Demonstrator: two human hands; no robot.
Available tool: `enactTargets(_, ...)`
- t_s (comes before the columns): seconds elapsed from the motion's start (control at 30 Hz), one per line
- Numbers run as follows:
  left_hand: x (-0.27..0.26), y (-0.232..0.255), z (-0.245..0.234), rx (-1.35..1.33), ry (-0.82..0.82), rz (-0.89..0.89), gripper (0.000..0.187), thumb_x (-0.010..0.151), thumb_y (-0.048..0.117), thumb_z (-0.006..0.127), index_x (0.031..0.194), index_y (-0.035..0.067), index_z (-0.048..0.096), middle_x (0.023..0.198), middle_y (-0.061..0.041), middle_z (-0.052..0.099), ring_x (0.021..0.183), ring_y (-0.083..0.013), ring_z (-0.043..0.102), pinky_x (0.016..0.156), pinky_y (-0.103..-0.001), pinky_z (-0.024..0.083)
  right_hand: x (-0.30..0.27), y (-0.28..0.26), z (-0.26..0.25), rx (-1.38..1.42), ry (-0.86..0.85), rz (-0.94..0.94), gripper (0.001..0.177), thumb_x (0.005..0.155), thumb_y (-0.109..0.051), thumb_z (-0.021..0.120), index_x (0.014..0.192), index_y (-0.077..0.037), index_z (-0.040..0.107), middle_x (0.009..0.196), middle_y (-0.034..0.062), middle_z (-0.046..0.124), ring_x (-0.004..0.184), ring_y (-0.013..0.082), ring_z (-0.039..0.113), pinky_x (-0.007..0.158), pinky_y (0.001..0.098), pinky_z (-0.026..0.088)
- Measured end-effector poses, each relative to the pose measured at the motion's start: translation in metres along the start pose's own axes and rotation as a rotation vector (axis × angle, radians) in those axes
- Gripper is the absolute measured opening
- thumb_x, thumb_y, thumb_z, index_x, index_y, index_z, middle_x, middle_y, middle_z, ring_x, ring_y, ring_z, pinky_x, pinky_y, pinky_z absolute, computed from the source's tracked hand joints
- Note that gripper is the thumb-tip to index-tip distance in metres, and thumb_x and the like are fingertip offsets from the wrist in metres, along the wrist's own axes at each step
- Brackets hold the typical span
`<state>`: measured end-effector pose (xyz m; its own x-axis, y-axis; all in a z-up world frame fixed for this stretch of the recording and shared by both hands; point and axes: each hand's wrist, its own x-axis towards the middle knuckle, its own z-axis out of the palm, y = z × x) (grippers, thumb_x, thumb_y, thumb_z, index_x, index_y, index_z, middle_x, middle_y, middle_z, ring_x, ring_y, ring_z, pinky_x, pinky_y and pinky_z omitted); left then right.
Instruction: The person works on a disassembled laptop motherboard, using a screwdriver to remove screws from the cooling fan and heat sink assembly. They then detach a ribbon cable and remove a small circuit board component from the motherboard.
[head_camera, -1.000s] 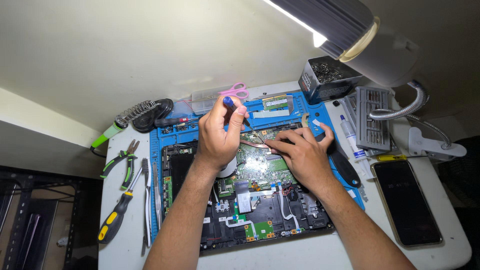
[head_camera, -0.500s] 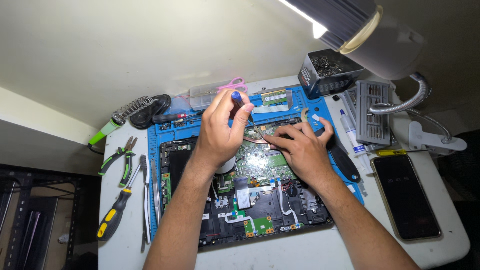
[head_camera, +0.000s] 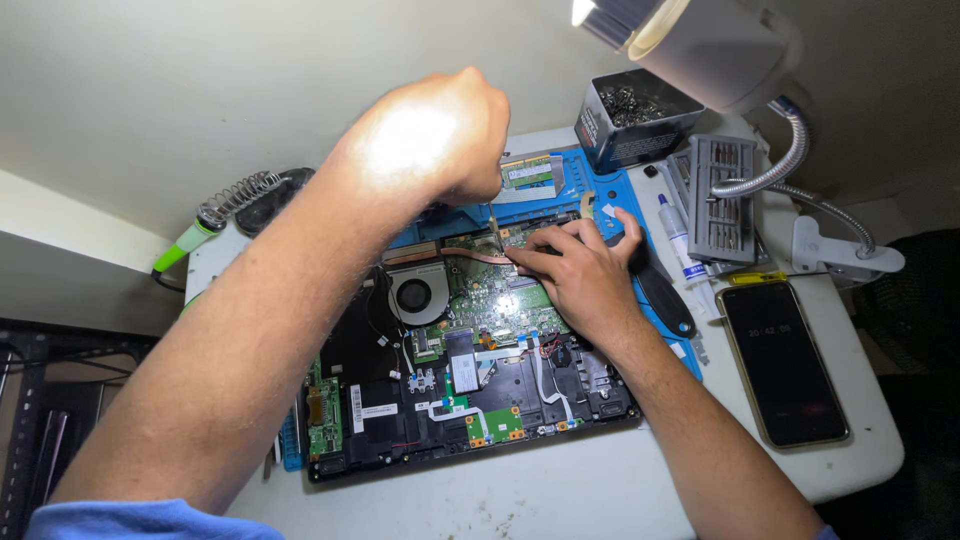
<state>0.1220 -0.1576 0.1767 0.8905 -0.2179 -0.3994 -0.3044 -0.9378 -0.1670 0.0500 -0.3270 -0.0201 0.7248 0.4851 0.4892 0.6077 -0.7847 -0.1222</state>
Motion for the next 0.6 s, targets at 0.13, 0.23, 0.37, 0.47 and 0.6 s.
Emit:
enactTargets(0.13,0.023,0.014,-0.008,0.235,-0.197,-0.024,0.034,0.08,0.008,0.068,0.111,0.014,0.079,0.116,-0.01,0.072,0.086,-0.0314,0.076,0.067,-0.046,0.061,0.0,0.001,0.0,0.022,0.004,0.004,0.026,0.089,-0.034,0.076,0.112,-0.046,0.076,0.107,-0.02,0.067,0.108,0.0178,0.058,0.104,0.0626,0.02)
enactTargets(0.23,0.032,0.012,0.001,0.277,-0.122,0.085,0.027,0.079,0.009,0.072,0.104,0.012,0.081,0.102,-0.011,0.076,0.076,-0.0325,0.076,0.06,-0.045,0.06,0.0,0.001,0.002,0.019,0.016,-0.005,0.025,0.089,-0.035,0.076,0.111,-0.045,0.077,0.109,-0.0181,0.068,0.109,0.0186,0.058,0.102,0.0627,0.022)
enactTargets(0.37,0.024,0.005,0.0,0.252,-0.016,0.278,0.012,0.079,0.015,0.071,0.087,0.018,0.08,0.081,-0.009,0.074,0.069,-0.0332,0.072,0.059,-0.044,0.057,0.001,0.004,0.004,0.052,0.048,0.023,0.021,0.089,-0.042,0.075,0.109,-0.044,0.078,0.101,-0.0182,0.07,0.109,0.0182,0.06,0.104,0.0614,0.02)
enactTargets(0.47,0.021,0.005,0.001,0.271,-0.03,0.318,0.034,0.068,-0.001,0.071,0.089,0.024,0.078,0.084,-0.007,0.074,0.072,-0.0327,0.073,0.058,-0.043,0.058,0.0,0.005,0.006,0.073,0.072,0.056,0.018,0.089,-0.049,0.074,0.105,-0.043,0.079,0.097,-0.0188,0.071,0.105,0.016,0.06,0.105,0.0595,0.018)
enactTargets(0.6,0.005,0.018,-0.008,0.182,-0.089,0.101,0.027,0.087,0.034,0.065,0.097,0.013,0.079,0.096,-0.009,0.074,0.076,-0.0333,0.074,0.061,-0.046,0.06,0.002,0.002,-0.001,0.161,0.084,0.105,0.022,0.088,-0.046,0.076,0.109,-0.039,0.078,0.097,-0.0198,0.075,0.098,0.0133,0.062,0.108,0.0572,0.015)
